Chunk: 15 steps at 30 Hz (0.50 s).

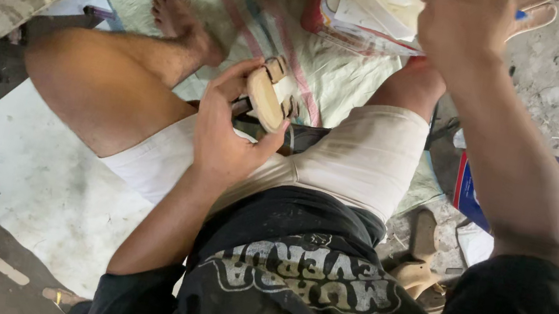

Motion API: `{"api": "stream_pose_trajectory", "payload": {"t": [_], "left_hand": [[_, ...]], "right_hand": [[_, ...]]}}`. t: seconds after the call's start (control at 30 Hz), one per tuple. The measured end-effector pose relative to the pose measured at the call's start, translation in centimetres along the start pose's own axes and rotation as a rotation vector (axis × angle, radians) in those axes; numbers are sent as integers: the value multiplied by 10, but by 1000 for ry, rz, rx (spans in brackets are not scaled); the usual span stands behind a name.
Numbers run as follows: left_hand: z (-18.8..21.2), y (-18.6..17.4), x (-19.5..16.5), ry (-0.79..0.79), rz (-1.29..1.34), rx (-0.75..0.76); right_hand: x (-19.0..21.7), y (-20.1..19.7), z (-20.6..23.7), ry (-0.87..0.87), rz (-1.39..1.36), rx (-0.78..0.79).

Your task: The person sits on the floor and uses a toothbrush to apply white paint to the straps of multiple beige sandals. They pick up each sandal, paint the straps, and place it back in a row.

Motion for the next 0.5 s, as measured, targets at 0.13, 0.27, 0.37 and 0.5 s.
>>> {"api": "stream_pose_trajectory", "payload": {"t": [0.13,0.27,0.37,0.5], "left_hand": [[5,-10,-18,475,-105,-58],[15,-13,-16,672,-149,-93],[25,-9,-20,831,-122,-86],[34,-3,-27,957,-191,-136]], "right_hand": [[-14,-37,48,112,-82,22],[-6,-41,88,373,-587,245],[40,-58,110,353,-1198,86],[99,-57,138,514,-1851,53]]}}
Point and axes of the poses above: each hand's wrist, its own z-axis away from the middle knuckle, its own y-axis out of the palm, x = y × z, the point moved 8 cm from there along -z, towards the middle knuckle, and after that the axes turned 6 degrees about -x, right-handed, at the moved point
